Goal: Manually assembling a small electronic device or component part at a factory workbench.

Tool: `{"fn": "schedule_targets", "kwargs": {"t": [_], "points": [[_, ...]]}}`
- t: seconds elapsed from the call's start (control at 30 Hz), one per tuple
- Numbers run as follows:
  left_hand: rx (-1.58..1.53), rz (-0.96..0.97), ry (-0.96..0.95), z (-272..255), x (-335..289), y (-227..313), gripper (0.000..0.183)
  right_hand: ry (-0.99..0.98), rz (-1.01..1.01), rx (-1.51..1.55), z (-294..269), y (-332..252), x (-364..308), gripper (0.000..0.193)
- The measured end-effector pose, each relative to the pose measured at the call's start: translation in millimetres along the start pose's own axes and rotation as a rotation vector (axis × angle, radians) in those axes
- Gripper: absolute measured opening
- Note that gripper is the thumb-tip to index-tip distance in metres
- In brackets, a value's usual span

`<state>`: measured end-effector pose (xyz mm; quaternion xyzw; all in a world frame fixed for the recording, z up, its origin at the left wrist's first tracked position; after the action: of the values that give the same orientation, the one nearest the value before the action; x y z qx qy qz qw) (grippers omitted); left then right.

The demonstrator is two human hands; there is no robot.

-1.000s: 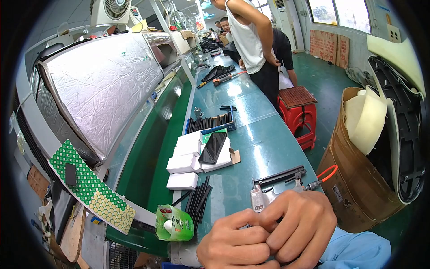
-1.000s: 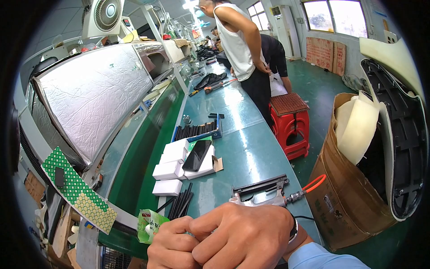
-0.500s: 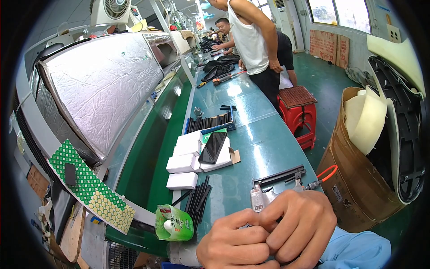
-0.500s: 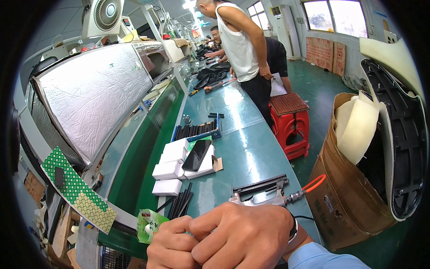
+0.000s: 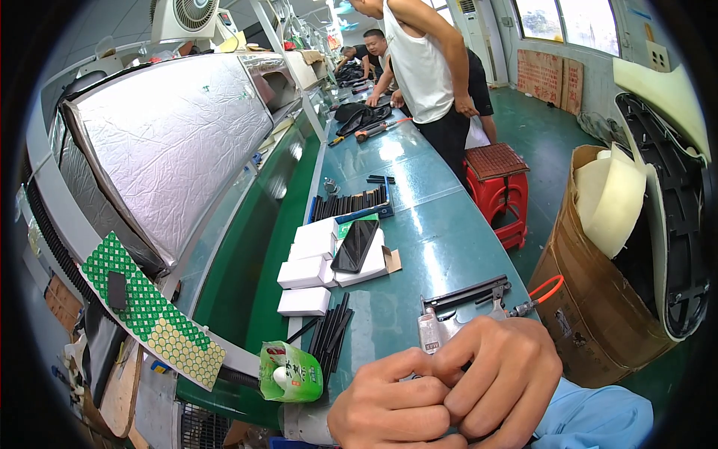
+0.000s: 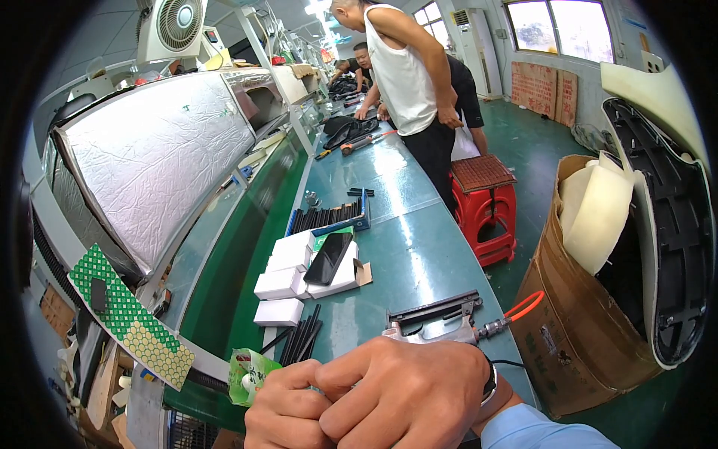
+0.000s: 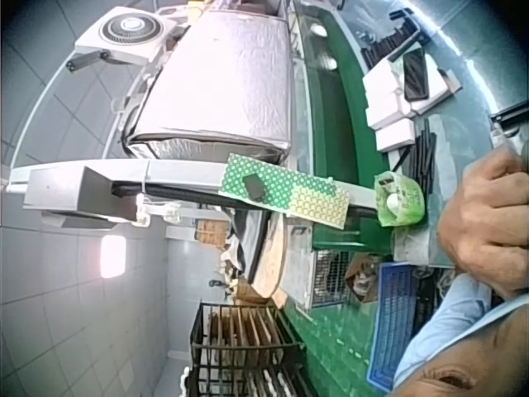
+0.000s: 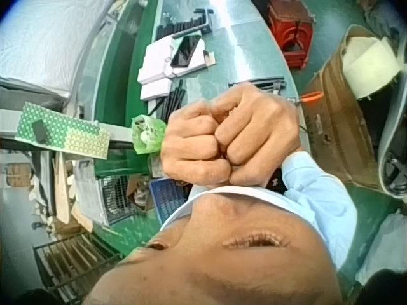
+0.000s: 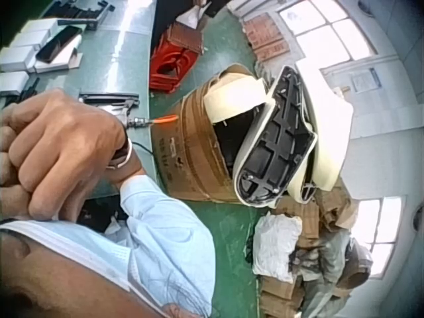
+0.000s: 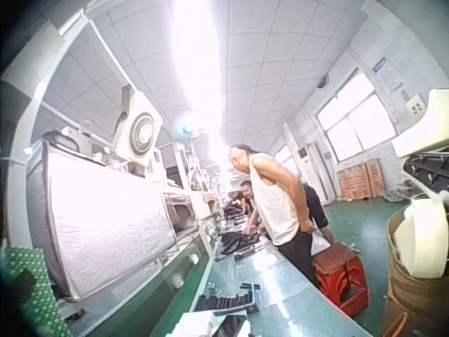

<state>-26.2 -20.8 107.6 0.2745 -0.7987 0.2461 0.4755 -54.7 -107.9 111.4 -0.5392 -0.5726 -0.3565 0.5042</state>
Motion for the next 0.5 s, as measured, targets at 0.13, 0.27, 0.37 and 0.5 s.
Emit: {"fn": "schedule_targets", "kwargs": {"t": [0.13,0.27,0.37,0.5], "points": [[-0.003,0.005,0.01,1.6,-2.2,0.3,0.01,-0.092,-0.078,0.027,2.0,-5.7,8.4,0.029],[-0.012,-0.003,-0.016,1.9,0.5,-0.5,0.009,-0.07,-0.033,0.013,1.9,-0.8,3.2,0.03],[0.02,-0.016,0.035,-3.6,-1.8,0.8,0.008,-0.026,0.017,0.002,3.3,5.1,-8.1,0.029],[-0.046,-0.006,-0.005,8.0,4.2,-3.2,0.007,0.888,-0.609,0.063,-17.6,-15.7,-34.4,0.03]]}}
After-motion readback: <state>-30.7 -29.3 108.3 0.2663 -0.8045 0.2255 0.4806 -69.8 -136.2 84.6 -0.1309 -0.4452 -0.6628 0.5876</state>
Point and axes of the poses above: each hand's wrist, its own x-axis towards the middle knuckle, its own z-axis out of the palm, y = z × x, the point moved 10 cm from there along x, towards the middle knuckle, and after that the axes turned 3 degrees about z, right-handed, at the moved point
